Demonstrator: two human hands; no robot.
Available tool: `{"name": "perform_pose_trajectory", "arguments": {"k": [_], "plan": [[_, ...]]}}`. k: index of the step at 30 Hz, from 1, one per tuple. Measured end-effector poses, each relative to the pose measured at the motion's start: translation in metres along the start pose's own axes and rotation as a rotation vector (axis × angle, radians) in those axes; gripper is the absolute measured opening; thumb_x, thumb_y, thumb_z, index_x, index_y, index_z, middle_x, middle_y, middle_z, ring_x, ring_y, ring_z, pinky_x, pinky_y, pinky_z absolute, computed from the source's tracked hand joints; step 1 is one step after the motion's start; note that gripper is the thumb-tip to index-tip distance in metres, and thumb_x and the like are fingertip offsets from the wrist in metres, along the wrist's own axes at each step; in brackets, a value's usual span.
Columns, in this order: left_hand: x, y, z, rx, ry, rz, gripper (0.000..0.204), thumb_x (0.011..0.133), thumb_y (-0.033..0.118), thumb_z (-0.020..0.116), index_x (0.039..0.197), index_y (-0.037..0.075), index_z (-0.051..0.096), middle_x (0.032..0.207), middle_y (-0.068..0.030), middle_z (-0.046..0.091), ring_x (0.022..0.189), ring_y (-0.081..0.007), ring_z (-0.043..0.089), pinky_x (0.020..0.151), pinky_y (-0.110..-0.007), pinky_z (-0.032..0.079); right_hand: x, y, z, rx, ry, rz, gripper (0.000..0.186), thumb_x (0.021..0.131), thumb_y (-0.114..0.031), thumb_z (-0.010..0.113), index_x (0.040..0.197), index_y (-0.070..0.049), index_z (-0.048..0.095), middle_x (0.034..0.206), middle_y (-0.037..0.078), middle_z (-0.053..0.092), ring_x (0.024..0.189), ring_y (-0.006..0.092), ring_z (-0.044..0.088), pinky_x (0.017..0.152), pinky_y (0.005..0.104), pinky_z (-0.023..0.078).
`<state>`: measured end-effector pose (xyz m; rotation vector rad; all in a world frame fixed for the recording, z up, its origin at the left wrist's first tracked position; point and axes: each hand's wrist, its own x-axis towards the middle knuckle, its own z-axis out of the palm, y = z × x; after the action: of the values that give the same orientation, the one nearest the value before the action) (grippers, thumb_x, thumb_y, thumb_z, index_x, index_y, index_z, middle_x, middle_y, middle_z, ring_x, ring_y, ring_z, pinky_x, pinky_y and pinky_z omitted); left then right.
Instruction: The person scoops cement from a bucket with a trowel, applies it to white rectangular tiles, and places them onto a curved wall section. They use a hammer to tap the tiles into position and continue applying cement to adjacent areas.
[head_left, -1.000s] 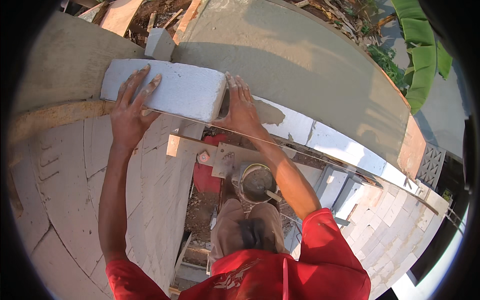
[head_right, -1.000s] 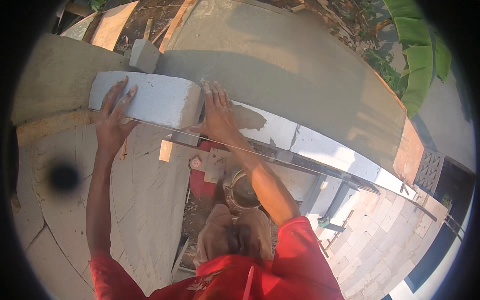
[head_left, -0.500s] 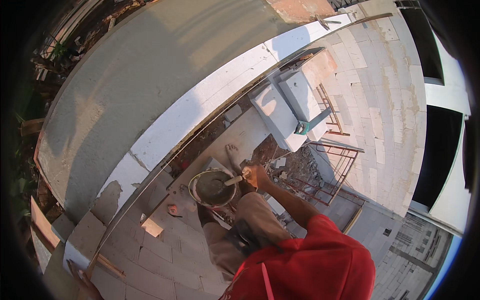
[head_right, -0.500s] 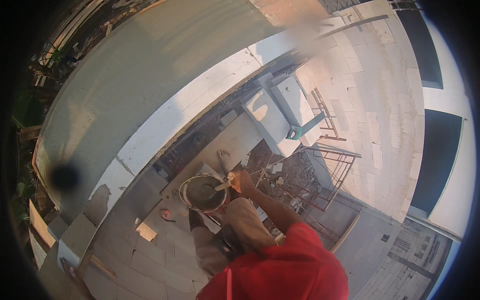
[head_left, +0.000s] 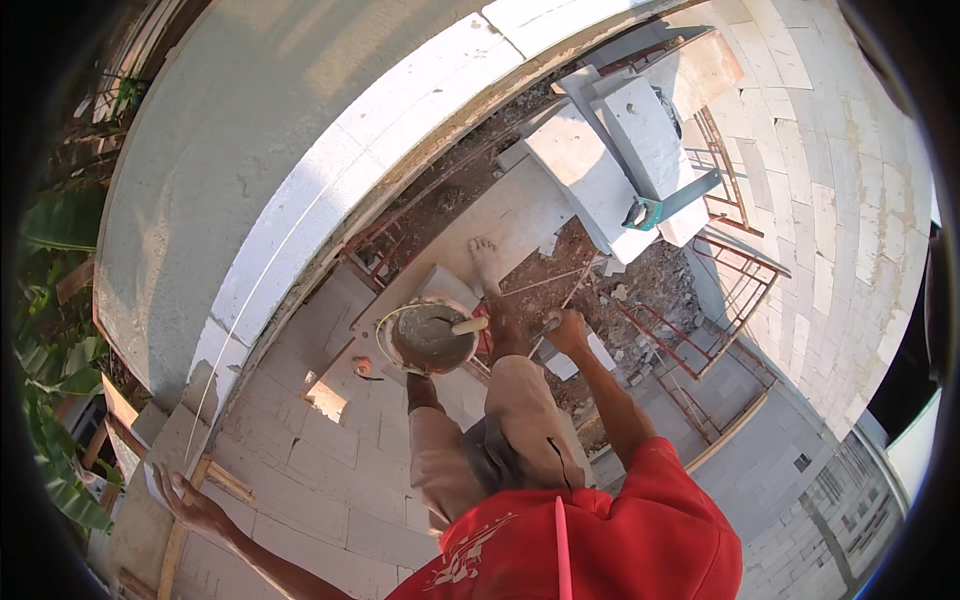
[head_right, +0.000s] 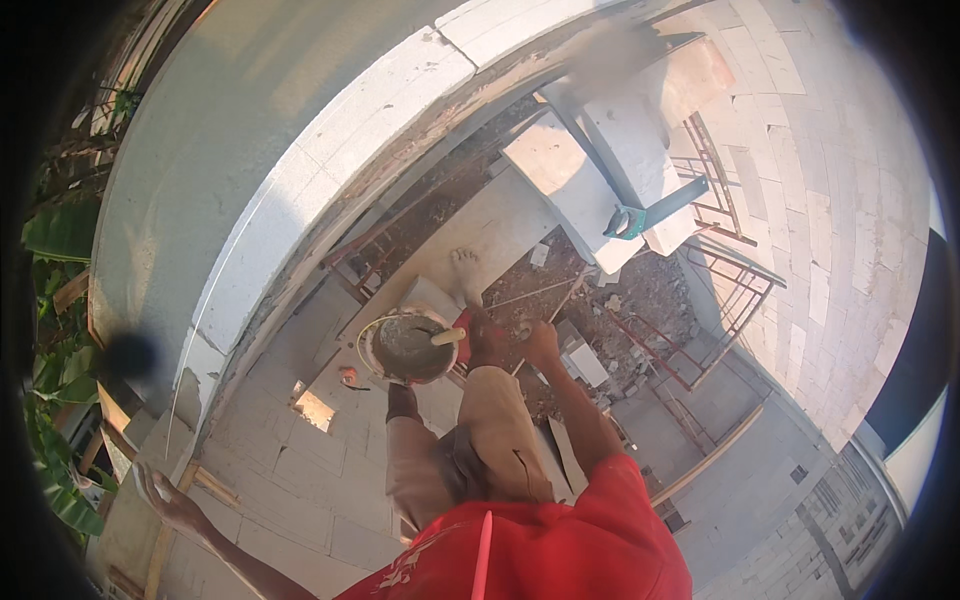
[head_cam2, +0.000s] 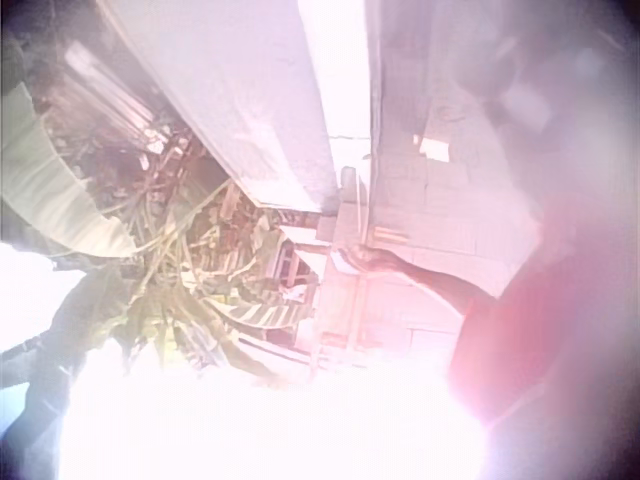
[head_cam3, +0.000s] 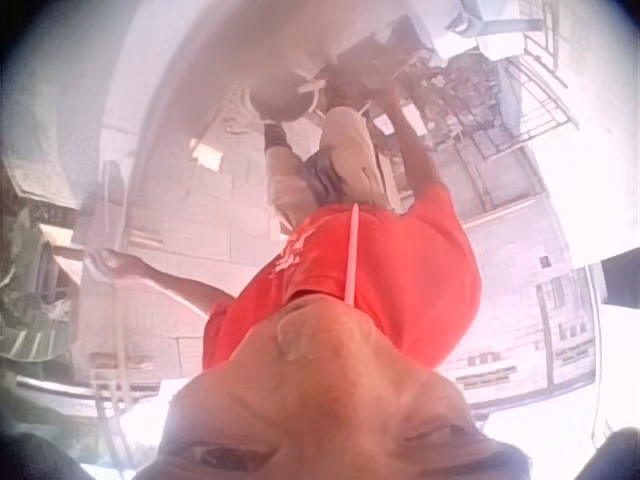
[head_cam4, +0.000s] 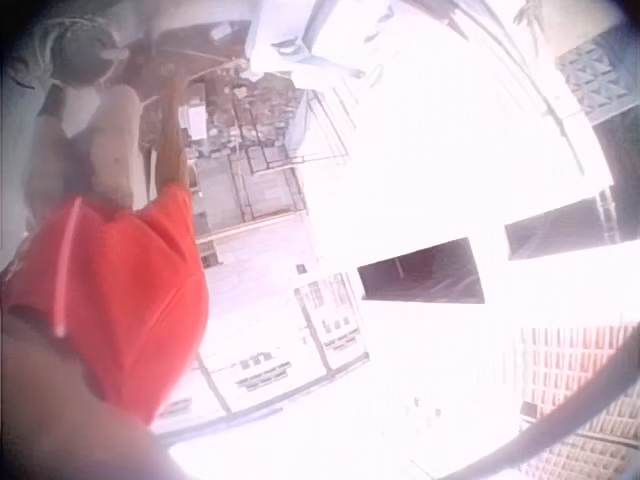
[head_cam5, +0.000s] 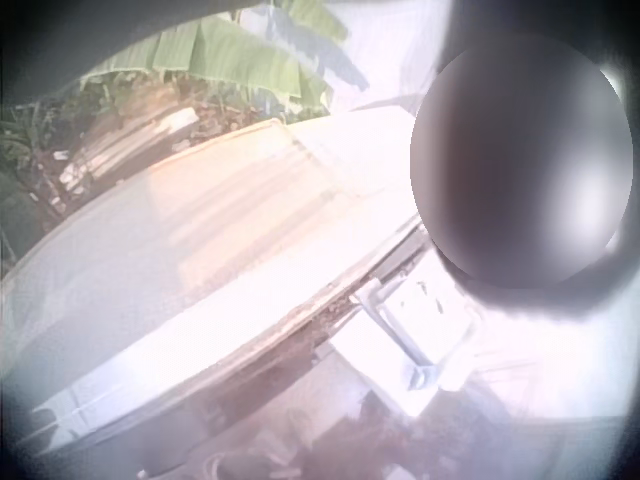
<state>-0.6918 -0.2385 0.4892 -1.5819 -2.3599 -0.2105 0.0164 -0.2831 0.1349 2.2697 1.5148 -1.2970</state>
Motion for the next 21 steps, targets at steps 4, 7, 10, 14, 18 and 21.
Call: {"name": "perform_pose_trajectory", "arguments": {"k": [4, 7, 10, 14, 18, 21], "plan": [[0.046, 0.063, -0.002, -0.092, 0.056, 0.038, 0.041, 0.106, 0.038, 0.056, 0.125, 0.005, 0.072, 0.138, -0.0114, 0.065, 0.129, -0.0315, 0.060, 0.106, -0.047, 0.049, -0.034, 0.012, 0.000, 0.139, -0.006, 0.103, 0.047, 0.065, -0.025, 0.084, 0.106, -0.004, 0.075, 0.098, 0.025, 0.073, 0.099, 0.0425, 0.070, 0.089, 0.0485, 0.056], [0.079, 0.105, -0.015, -0.155, 0.063, 0.243, 0.040, 0.107, 0.036, 0.055, 0.125, 0.003, 0.071, 0.138, -0.0120, 0.065, 0.127, -0.0338, 0.060, 0.106, -0.047, 0.050, -0.065, 0.024, -0.013, 0.120, -0.024, 0.207, 0.058, 0.063, -0.030, 0.088, 0.110, 0.001, 0.072, 0.103, 0.028, 0.072, 0.104, 0.0432, 0.070, 0.090, 0.0493, 0.056], [0.080, 0.108, -0.034, -0.257, 0.065, 0.225, 0.038, 0.107, 0.032, 0.056, 0.126, 0.002, 0.070, 0.138, -0.0143, 0.064, 0.128, -0.0350, 0.059, 0.111, -0.050, 0.043, -0.099, 0.002, -0.050, 0.110, 0.013, 0.260, 0.054, 0.064, -0.026, 0.087, 0.105, 0.004, 0.071, 0.103, 0.028, 0.072, 0.103, 0.0437, 0.070, 0.087, 0.0491, 0.057], [0.071, 0.073, -0.053, -0.239, 0.064, 0.201, 0.036, 0.106, 0.029, 0.058, 0.127, 0.001, 0.069, 0.137, -0.0155, 0.064, 0.130, -0.0343, 0.058, 0.109, -0.051, 0.044, -0.143, 0.007, -0.031, 0.067, 0.094, 0.266, 0.041, 0.069, -0.019, 0.083, 0.098, 0.006, 0.070, 0.100, 0.029, 0.072, 0.098, 0.0454, 0.071, 0.085, 0.0500, 0.058], [0.039, 0.011, -0.079, -0.331, 0.148, 0.055, 0.033, 0.105, 0.025, 0.059, 0.123, 0.000, 0.070, 0.134, -0.0159, 0.066, 0.126, -0.0348, 0.061, 0.106, -0.049, 0.046, -0.141, -0.022, -0.031, 0.004, 0.146, 0.225, 0.037, 0.072, -0.018, 0.081, 0.097, 0.007, 0.071, 0.098, 0.031, 0.071, 0.096, 0.0459, 0.070, 0.084, 0.0513, 0.058], [0.004, 0.001, -0.094, -0.393, 0.140, -0.154, 0.030, 0.104, 0.021, 0.060, 0.121, -0.002, 0.070, 0.126, -0.0172, 0.070, 0.119, -0.0359, 0.065, 0.101, -0.046, 0.050, -0.148, -0.055, -0.056, 0.035, 0.205, 0.215, 0.036, 0.072, -0.019, 0.081, 0.097, 0.006, 0.071, 0.097, 0.030, 0.071, 0.097, 0.0461, 0.070, 0.083, 0.0519, 0.058]]}}
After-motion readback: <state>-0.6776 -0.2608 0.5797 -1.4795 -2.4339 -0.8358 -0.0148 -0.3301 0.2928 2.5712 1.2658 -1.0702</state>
